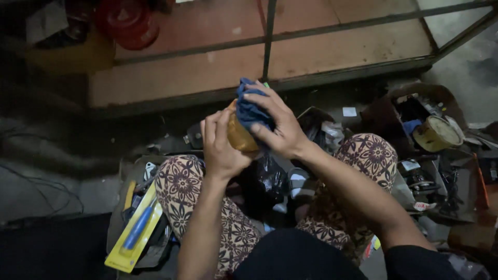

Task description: Wiping down product boxes with a cloth and placing them on a storage shelf.

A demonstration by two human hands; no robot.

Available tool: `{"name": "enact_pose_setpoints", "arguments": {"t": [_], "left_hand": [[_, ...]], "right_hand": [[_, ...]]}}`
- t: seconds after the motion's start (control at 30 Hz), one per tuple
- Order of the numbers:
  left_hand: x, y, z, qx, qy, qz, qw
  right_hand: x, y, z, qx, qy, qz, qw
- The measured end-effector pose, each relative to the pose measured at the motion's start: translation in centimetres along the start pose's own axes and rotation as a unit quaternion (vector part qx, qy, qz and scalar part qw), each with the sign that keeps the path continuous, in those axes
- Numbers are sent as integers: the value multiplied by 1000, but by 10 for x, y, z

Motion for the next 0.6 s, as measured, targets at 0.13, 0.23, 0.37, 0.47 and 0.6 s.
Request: {"name": "enact_pose_setpoints", "arguments": {"t": [0.13,0.23,0.37,0.47,0.6], "left_hand": [[-6,0,8,45,25,8,999],[-10,4,14,58,-8,8,998],[-15,3,11,48,-18,-6,999],[-18,-1,5,38,-35,-9,999],[-26,-3,-3,-34,-92,3,995]], "right_hand": [[-2,6,47,20,39,-8,999],[-7,15,86,73,-3,34,997],[-2,16,125,265,182,25,947],[-2,13,140,349,272,41,896],[9,-5,165,497,434,22,751]]}}
Point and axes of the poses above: each hand's wrist, its own y-axis towards the middle knuckle, its own x-axis out of the palm, z = x × y, the point moved 7 cm from there along y, towards the middle knuckle, and after that the axes turned 15 degrees about x, right-handed, at the moved point
